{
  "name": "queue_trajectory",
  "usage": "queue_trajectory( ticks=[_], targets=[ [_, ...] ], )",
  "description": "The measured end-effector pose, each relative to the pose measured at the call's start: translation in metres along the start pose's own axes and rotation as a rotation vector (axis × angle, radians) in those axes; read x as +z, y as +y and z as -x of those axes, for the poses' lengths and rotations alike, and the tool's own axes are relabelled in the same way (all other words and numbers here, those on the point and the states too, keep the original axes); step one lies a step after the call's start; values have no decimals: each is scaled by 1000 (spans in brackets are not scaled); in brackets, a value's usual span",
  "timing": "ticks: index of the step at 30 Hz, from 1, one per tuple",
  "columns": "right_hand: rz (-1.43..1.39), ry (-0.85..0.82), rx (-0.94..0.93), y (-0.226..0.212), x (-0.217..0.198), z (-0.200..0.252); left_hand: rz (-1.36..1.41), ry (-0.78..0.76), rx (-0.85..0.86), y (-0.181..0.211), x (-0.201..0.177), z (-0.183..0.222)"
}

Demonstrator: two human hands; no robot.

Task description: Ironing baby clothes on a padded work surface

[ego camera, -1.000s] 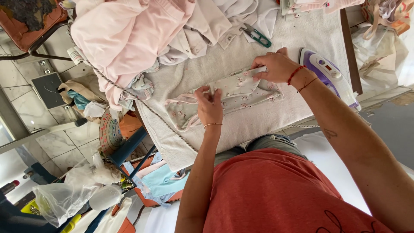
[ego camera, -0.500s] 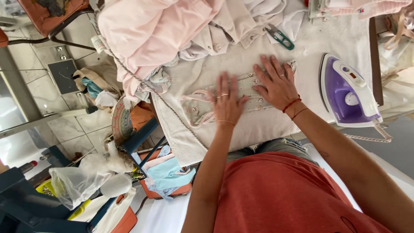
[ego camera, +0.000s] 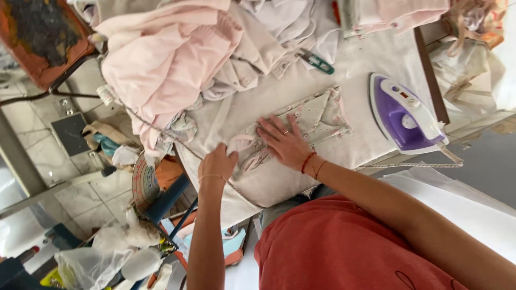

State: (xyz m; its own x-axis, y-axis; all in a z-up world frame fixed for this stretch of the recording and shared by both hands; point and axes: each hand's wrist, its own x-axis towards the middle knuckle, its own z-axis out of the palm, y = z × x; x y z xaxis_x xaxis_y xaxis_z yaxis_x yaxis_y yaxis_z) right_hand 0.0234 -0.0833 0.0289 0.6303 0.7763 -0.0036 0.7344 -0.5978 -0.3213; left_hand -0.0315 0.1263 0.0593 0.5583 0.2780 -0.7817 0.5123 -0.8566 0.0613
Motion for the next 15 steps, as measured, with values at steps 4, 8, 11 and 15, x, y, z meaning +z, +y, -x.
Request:
queue_trajectory(
  ticks=[4, 8, 11, 15],
  targets=[
    [-1120, -221, 331, -1, -51, 11, 343, -160, 12, 75, -58, 60],
    [-1599, -164, 802, 44, -74, 32, 1091, -231, 432, 129, -48, 68],
    [-1459, 46, 831, 69, -96, 35, 728, 320, 609, 144, -9, 39],
    [-1424, 229, 784, 100, -72, 49, 227, 995, 632, 153, 59, -1]
  ],
)
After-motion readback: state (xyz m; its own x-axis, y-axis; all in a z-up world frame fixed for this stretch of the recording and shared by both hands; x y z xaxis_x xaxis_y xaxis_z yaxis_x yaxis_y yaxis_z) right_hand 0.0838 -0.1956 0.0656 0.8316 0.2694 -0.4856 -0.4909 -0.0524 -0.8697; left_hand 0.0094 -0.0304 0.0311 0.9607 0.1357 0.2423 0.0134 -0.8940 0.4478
